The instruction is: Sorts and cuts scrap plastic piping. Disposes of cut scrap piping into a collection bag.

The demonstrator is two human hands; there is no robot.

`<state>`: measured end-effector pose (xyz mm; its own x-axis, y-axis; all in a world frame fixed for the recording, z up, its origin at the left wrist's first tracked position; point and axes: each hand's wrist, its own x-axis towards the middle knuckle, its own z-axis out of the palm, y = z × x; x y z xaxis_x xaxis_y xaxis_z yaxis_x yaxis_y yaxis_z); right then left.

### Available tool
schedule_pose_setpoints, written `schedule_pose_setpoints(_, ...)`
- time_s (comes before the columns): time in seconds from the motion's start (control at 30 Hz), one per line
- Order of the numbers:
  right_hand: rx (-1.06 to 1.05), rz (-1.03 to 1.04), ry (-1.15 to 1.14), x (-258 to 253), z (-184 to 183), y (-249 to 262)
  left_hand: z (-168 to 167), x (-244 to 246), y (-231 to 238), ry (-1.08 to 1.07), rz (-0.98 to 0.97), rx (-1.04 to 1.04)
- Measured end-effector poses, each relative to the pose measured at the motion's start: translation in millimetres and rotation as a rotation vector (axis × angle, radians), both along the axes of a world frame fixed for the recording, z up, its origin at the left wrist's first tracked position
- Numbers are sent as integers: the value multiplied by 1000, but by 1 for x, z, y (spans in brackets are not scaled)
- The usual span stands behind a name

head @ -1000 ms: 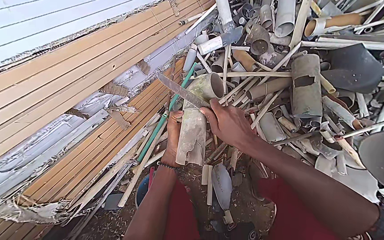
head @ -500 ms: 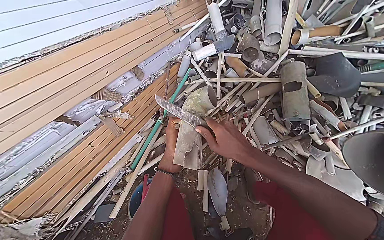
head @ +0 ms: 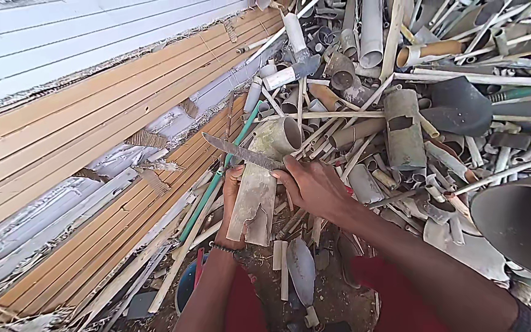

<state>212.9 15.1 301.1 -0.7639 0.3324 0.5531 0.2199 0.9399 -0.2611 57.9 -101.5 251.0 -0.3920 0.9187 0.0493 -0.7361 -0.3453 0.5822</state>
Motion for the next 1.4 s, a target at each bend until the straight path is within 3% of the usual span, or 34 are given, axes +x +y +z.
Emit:
schedule_pose_setpoints(0.1,-105,-26,5,-1,-1,8,-8,0,0,-39,-142,5)
schedule_pose_setpoints(0.43,-139,120,146,-9,-9,-2,16,2,5,-11,107,164)
schedule_pose_setpoints(0.5,-132,188,90,-5,-13,-14,18,1,5,-34,208,90)
schedule_pose_setpoints(0.6,35,281,108,3,-25,-36,7,-16,0,-16,85,15)
schedule_pose_setpoints(0.7,257,239,107,6,-31,-41,0,-31,-4,33,-49,16)
schedule_pose_setpoints(0.87,220,81,117,-5,-21,-15,-25,-39,4,313,357,-11)
schedule_pose_setpoints(0.93,177,121,131,-1,-26,-27,-52,-50,11,390,367,131)
schedule_pose_setpoints(1.03,276,210,162,5,-32,-43,-19,-32,3,67,136,75)
schedule_pose_setpoints(1.13,266,138,80,2,-29,-30,-26,-42,-5,222,158,96)
schedule_pose_setpoints(1.23,242,66,65,-2,-21,-11,1,-23,-8,157,209,-65)
schedule_pose_setpoints(1.4,291,130,97,3,-24,-21,15,-7,-9,220,337,-53)
